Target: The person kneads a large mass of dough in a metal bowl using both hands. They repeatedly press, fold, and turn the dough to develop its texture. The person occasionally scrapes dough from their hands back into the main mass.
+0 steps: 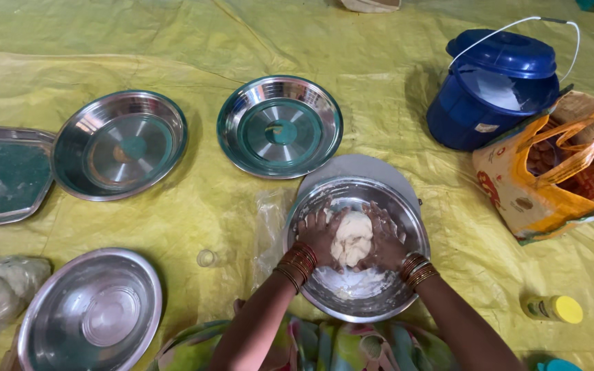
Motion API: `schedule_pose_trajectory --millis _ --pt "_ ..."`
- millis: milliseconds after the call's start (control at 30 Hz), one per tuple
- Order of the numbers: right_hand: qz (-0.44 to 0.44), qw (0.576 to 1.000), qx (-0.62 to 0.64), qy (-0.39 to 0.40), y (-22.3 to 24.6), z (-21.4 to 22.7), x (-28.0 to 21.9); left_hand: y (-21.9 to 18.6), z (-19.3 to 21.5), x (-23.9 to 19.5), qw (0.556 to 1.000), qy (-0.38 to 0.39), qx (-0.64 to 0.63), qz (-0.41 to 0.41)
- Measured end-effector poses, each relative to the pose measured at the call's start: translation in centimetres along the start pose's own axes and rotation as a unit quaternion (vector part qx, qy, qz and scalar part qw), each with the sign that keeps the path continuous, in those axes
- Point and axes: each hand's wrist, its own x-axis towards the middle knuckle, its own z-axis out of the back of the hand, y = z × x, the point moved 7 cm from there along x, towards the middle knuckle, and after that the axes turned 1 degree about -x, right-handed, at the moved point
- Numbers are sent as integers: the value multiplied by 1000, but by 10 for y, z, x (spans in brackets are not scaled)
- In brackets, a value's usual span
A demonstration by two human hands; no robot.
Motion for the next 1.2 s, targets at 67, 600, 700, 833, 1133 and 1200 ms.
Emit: schedule_pose_trajectory --millis 67,600,700,833,1133,1200 --pt "-9 1000 1 -28 9 9 -8 -6 2 -5 999 -39 29 0" --pt "-243 964 57 -87 8 49 42 27 19 50 976 -100 -122 153" --pt "-285 955 63 -61 2 49 53 31 28 64 978 -99 -105 150" --pt "-317 946 20 -70 -3 48 52 30 26 76 984 -105 -75 125" --pt "-181 959 -75 -204 9 12 13 10 -8 28 973 -224 -7 56" --pt "-156 964 -20 -216 3 4 9 14 -13 23 973 -205 -64 81"
